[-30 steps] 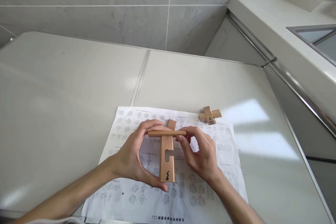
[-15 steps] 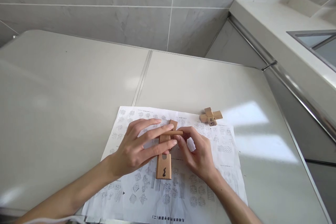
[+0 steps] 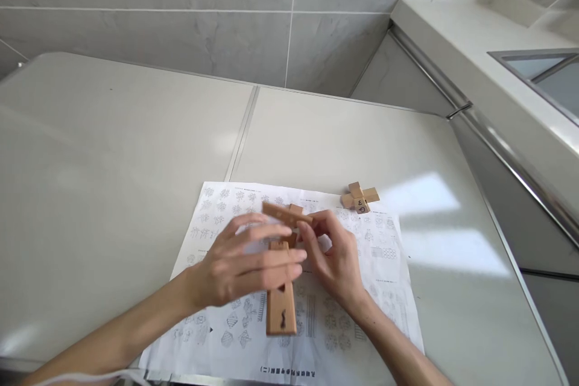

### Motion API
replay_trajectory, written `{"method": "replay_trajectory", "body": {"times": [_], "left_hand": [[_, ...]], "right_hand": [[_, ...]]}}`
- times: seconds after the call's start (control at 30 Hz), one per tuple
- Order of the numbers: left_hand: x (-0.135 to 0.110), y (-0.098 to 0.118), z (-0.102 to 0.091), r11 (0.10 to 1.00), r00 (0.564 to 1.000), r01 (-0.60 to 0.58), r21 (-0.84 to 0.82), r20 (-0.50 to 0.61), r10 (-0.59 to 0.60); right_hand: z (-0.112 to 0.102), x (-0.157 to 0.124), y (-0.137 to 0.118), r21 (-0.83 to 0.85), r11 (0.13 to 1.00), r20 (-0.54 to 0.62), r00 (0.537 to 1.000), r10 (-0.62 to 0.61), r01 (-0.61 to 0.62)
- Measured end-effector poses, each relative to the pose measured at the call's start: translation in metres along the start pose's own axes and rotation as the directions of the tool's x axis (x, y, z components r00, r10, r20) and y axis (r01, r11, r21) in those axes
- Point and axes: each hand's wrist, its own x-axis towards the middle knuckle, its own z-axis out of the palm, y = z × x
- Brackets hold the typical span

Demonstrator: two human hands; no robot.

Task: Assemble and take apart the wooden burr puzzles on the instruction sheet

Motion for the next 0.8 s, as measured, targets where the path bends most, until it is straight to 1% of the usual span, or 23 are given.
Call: {"method": "replay_trajectory", "body": {"times": [0.07, 0.1, 0.13, 0.17, 0.2, 0.23, 0.27, 0.3, 0.33, 0.37, 0.4, 0.43, 0.47, 0.53, 0.8], "left_hand": [[0.001, 0.005, 0.002, 0.996, 0.999, -0.017, -0.083, 0.03, 0.02], [0.001, 0.007, 0.003, 0.991, 0.999, 0.014, -0.137, 0.042, -0.008], [0.002, 0.008, 0.003, 0.975, 0.996, 0.083, -0.206, 0.052, -0.074], [0.003, 0.008, 0.002, 0.94, 0.982, 0.189, -0.284, 0.071, -0.176], [0.005, 0.008, 0.0, 0.872, 0.945, 0.325, -0.367, 0.104, -0.309], [0.007, 0.007, -0.002, 0.768, 0.881, 0.467, -0.437, 0.153, -0.448], [0.009, 0.006, -0.005, 0.644, 0.792, 0.592, -0.485, 0.207, -0.574], [0.011, 0.005, -0.007, 0.521, 0.697, 0.687, -0.507, 0.256, -0.67], [0.013, 0.004, -0.01, 0.421, 0.612, 0.748, -0.513, 0.289, -0.736], [0.014, 0.003, -0.012, 0.347, 0.547, 0.784, -0.515, 0.308, -0.778], [0.015, 0.002, -0.013, 0.298, 0.502, 0.803, -0.516, 0.318, -0.804], [0.016, 0.001, -0.014, 0.263, 0.472, 0.815, -0.516, 0.329, -0.818], [0.016, -0.001, -0.014, 0.235, 0.45, 0.824, -0.515, 0.343, -0.825], [0.015, -0.002, -0.014, 0.2, 0.423, 0.836, -0.51, 0.368, -0.828], [0.013, -0.005, -0.013, 0.157, 0.383, 0.864, -0.479, 0.421, -0.822]], "right_hand": [[-0.002, 0.003, 0.002, 0.008, 0.998, -0.079, 0.995, 0.069, -0.068], [-0.003, 0.003, 0.002, 0.009, 0.995, -0.115, 0.989, 0.095, -0.094], [-0.004, 0.004, 0.003, 0.01, 0.994, -0.135, 0.985, 0.112, -0.112], [-0.004, 0.005, 0.003, 0.012, 0.993, -0.144, 0.982, 0.119, -0.119], [-0.005, 0.005, 0.003, 0.016, 0.993, -0.144, 0.982, 0.12, -0.119], [-0.006, 0.006, 0.003, 0.022, 0.993, -0.142, 0.982, 0.121, -0.12], [-0.006, 0.006, 0.003, 0.026, 0.992, -0.142, 0.982, 0.124, -0.122], [-0.007, 0.007, 0.003, 0.027, 0.992, -0.147, 0.981, 0.129, -0.127], [-0.009, 0.008, 0.003, 0.024, 0.991, -0.159, 0.978, 0.137, -0.135], [-0.01, 0.009, 0.004, 0.02, 0.989, -0.172, 0.974, 0.146, -0.145], [-0.012, 0.01, 0.005, 0.015, 0.988, -0.18, 0.971, 0.156, -0.156], [-0.014, 0.011, 0.006, 0.012, 0.986, -0.183, 0.969, 0.166, -0.167], [-0.016, 0.012, 0.006, 0.01, 0.985, -0.181, 0.968, 0.174, -0.175], [-0.019, 0.014, 0.008, 0.01, 0.983, -0.174, 0.968, 0.181, -0.182], [-0.027, 0.017, 0.009, 0.046, 0.981, -0.215, 0.957, 0.193, -0.187]]}}
